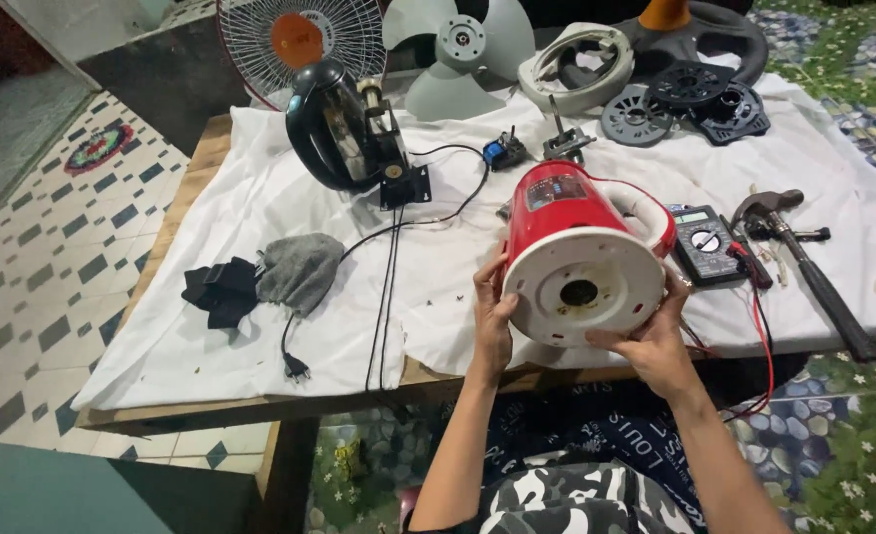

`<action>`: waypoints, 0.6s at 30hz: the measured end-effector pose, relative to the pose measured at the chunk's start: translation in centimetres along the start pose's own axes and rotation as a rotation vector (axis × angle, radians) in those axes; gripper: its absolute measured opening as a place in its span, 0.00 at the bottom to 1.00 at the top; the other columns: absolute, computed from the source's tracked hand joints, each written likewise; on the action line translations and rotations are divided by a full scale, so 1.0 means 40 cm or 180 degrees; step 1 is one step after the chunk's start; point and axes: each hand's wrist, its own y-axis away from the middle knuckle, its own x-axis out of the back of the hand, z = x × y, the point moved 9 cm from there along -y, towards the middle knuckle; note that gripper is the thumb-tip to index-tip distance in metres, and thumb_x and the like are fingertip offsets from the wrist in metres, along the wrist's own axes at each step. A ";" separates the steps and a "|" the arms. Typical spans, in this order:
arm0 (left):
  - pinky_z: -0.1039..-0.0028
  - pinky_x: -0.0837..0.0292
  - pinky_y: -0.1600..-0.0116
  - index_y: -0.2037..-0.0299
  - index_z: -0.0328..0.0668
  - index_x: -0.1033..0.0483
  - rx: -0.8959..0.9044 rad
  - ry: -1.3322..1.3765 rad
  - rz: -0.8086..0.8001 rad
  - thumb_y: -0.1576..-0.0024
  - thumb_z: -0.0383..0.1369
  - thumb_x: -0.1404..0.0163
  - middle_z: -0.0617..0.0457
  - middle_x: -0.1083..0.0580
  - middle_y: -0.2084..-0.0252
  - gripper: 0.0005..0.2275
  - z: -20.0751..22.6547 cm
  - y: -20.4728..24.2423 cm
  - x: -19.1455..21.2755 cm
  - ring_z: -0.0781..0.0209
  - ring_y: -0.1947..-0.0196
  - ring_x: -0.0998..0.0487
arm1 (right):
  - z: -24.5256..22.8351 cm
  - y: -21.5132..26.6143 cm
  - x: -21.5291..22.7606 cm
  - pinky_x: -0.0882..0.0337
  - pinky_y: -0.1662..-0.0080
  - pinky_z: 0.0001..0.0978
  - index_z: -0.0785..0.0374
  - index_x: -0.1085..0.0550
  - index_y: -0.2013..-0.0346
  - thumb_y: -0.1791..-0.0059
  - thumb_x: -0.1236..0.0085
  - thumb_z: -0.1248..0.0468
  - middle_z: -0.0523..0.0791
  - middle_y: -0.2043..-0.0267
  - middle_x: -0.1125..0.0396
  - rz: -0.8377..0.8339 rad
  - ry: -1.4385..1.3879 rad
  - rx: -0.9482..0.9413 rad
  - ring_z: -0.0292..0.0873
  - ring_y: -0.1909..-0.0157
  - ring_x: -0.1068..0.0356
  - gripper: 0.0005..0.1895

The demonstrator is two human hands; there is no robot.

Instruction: Repairing an electric kettle by aligning the base plate and fastening it with screws using a screwdriver.

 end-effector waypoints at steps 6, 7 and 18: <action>0.52 0.40 0.32 0.37 0.52 0.39 0.0377 -0.0352 0.0250 0.49 0.44 0.50 0.41 0.39 0.28 0.28 -0.046 0.029 0.045 0.41 0.30 0.38 | 0.024 0.007 -0.005 0.36 0.35 0.61 0.49 0.57 0.33 0.69 0.24 0.72 0.55 0.32 0.46 0.0115 0.0616 -0.0150 0.62 0.33 0.39 0.61; 0.49 0.40 0.33 0.38 0.53 0.39 0.0346 -0.0811 0.0189 0.48 0.48 0.48 0.38 0.36 0.31 0.28 -0.043 0.033 0.050 0.36 0.32 0.35 | 0.055 0.004 -0.001 0.32 0.38 0.59 0.47 0.59 0.33 0.66 0.28 0.77 0.55 0.35 0.43 -0.0009 0.0268 -0.0021 0.60 0.35 0.37 0.61; 0.54 0.29 0.40 0.36 0.52 0.28 -0.0313 -0.1659 0.0621 0.37 0.59 0.64 0.39 0.29 0.36 0.29 -0.004 0.049 0.073 0.37 0.38 0.29 | 0.036 0.037 -0.031 0.31 0.42 0.66 0.62 0.55 0.36 0.70 0.20 0.63 0.64 0.43 0.35 -0.0012 0.1409 0.0445 0.69 0.39 0.35 0.61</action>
